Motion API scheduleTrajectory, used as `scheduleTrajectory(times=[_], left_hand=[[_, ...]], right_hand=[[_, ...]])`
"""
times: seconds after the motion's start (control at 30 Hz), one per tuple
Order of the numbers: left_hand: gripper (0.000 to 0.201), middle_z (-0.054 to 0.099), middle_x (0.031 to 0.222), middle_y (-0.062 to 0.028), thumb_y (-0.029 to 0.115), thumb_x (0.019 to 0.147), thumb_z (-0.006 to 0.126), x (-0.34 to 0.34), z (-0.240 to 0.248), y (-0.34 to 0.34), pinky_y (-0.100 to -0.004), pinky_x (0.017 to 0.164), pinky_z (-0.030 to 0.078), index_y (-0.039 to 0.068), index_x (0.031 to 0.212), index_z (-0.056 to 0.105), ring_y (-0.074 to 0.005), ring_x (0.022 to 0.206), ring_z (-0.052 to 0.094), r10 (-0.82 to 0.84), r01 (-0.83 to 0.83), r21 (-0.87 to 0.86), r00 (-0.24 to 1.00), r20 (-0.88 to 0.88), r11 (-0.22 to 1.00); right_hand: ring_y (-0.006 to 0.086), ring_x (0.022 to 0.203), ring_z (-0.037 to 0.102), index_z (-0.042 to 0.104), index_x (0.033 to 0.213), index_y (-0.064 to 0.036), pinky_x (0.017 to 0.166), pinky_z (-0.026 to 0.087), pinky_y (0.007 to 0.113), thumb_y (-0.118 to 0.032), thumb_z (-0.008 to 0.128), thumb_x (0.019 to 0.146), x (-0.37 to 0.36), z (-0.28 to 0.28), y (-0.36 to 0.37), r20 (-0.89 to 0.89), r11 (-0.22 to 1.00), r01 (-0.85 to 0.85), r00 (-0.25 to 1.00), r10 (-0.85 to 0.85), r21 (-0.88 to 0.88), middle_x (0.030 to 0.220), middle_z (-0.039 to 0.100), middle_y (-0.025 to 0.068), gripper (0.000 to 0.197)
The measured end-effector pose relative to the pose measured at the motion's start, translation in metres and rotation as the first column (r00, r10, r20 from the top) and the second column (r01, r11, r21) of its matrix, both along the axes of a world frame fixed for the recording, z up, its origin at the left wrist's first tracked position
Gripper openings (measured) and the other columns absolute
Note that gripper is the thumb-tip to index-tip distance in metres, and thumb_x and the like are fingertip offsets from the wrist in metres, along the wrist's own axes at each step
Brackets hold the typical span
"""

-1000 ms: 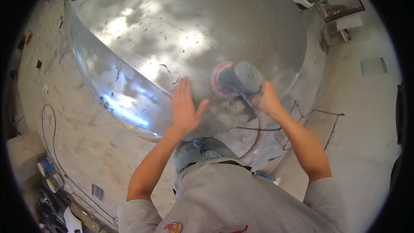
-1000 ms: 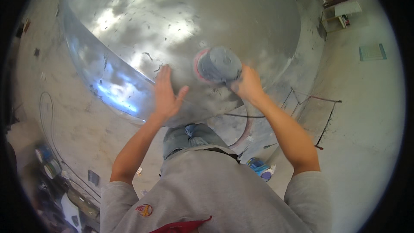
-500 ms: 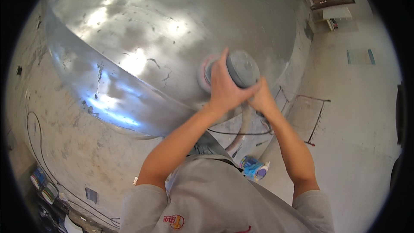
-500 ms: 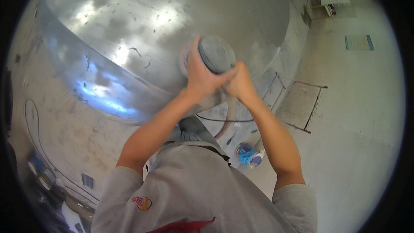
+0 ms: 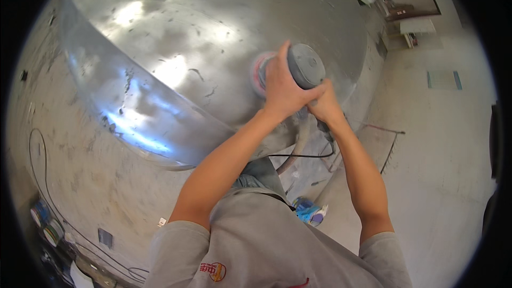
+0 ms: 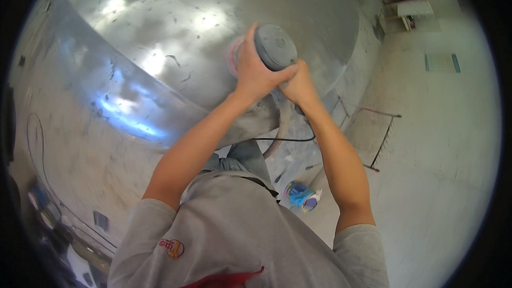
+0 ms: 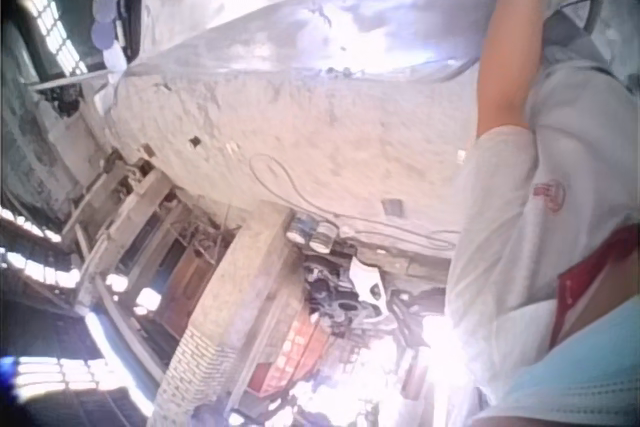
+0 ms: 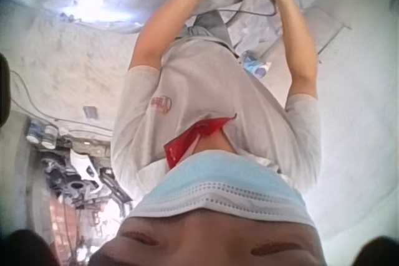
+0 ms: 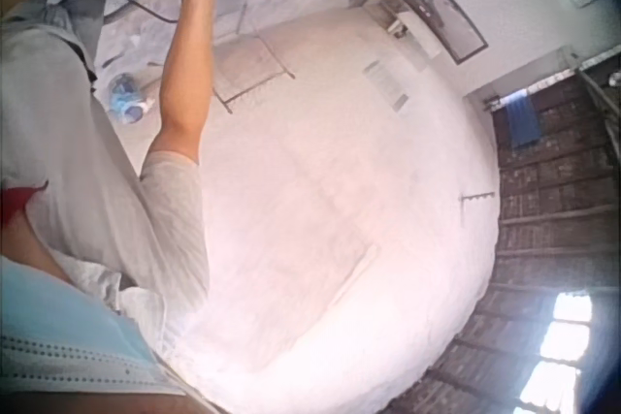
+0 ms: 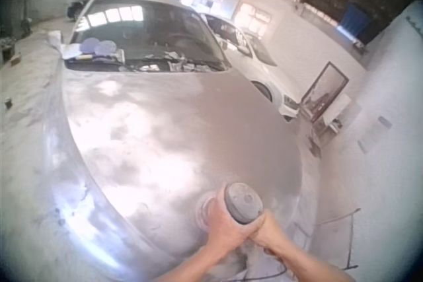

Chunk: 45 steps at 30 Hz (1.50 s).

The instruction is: The person uses an orbital sander to smooth the surface of a car hood. They move the sander across the hood in overlapping passes while occasionally touching the surface with their left hand to check smoothness.

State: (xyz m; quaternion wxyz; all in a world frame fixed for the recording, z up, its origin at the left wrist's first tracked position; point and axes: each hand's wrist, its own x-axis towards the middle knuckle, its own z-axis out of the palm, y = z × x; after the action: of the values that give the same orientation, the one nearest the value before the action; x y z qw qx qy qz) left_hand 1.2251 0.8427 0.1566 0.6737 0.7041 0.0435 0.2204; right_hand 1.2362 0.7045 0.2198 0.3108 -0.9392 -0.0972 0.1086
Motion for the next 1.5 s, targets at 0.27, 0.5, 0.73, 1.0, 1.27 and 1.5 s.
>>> scheduleTrajectory(times=[0.27, 0.5, 0.73, 1.0, 1.27, 1.5], left_hand=[[0.128, 0.047, 0.147, -0.0246, 0.046, 0.060, 0.101, -0.063, -0.003, -0.017, -0.0521, 0.119, 0.036, -0.006, 0.156, 0.033, -0.0401, 0.141, 0.045, 0.102, -0.106, -0.030, 0.989, -0.107, 0.994], [0.101, 0.065, 0.124, -0.0203, 0.042, 0.062, 0.102, 0.015, 0.006, -0.013, -0.0468, 0.107, 0.050, -0.004, 0.136, 0.050, -0.0344, 0.116, 0.064, 0.194, -0.196, -0.008, 0.977, -0.086, 0.981], [0.095, 0.065, 0.126, -0.0175, 0.039, 0.070, 0.101, -0.007, 0.000, -0.027, -0.0399, 0.100, 0.054, -0.007, 0.135, 0.049, -0.0275, 0.114, 0.065, 0.269, -0.266, 0.059, 0.962, -0.037, 0.962], [0.090, 0.062, 0.128, -0.0162, 0.038, 0.074, 0.100, -0.012, -0.015, -0.100, -0.0401, 0.102, 0.052, -0.004, 0.135, 0.049, -0.0251, 0.116, 0.062, 0.307, -0.306, 0.046, 0.952, -0.012, 0.951], [0.095, 0.063, 0.123, -0.0168, 0.043, 0.070, 0.101, -0.012, -0.018, -0.136, -0.0417, 0.100, 0.054, -0.004, 0.134, 0.049, -0.0278, 0.113, 0.064, 0.257, -0.253, 0.064, 0.964, -0.071, 0.965], [0.103, 0.069, 0.127, -0.0217, 0.046, 0.066, 0.100, -0.051, -0.013, -0.135, -0.0457, 0.102, 0.055, -0.002, 0.139, 0.046, -0.0333, 0.117, 0.069, 0.375, -0.354, 0.145, 0.913, -0.161, 0.924]], right_hand=[[0.0480, 0.108, 0.073, 0.074, 0.113, 0.0034, 0.091, 0.058, 0.046, -0.016, 0.077, 0.078, -0.022, -0.007, -0.015, -0.051, 0.975, -0.218, 0.974, 0.220, 0.032, 0.107, 0.076, 0.0302, 0.041], [0.0432, 0.095, 0.076, 0.079, 0.104, -0.0009, 0.084, 0.060, 0.047, -0.020, 0.078, 0.076, 0.058, -0.011, -0.016, 0.007, 0.918, -0.386, 0.921, 0.389, -0.095, 0.092, 0.076, 0.0268, 0.034], [0.0383, 0.090, 0.075, 0.073, 0.107, 0.0050, 0.080, 0.059, 0.047, -0.023, 0.084, 0.075, 0.035, -0.038, -0.052, 0.096, 0.925, -0.370, 0.927, 0.362, 0.088, 0.097, 0.077, 0.0242, 0.044], [0.0449, 0.088, 0.076, 0.074, 0.103, 0.0038, 0.078, 0.060, 0.051, -0.026, 0.084, 0.077, 0.034, -0.030, -0.127, -0.024, 0.889, -0.435, 0.900, 0.436, -0.145, 0.091, 0.076, 0.0259, 0.041], [0.0449, 0.108, 0.072, 0.067, 0.117, 0.0017, 0.090, 0.058, 0.053, -0.030, 0.085, 0.080, 0.025, -0.037, -0.158, -0.028, 0.924, -0.344, 0.938, 0.345, -0.169, 0.111, 0.075, 0.0259, 0.052], [0.0522, 0.097, 0.070, 0.053, 0.129, 0.0026, 0.084, 0.056, 0.059, -0.035, 0.080, 0.093, -0.007, -0.044, -0.166, 0.079, 0.866, -0.495, 0.863, 0.500, -0.071, 0.101, 0.073, 0.0303, 0.059]])
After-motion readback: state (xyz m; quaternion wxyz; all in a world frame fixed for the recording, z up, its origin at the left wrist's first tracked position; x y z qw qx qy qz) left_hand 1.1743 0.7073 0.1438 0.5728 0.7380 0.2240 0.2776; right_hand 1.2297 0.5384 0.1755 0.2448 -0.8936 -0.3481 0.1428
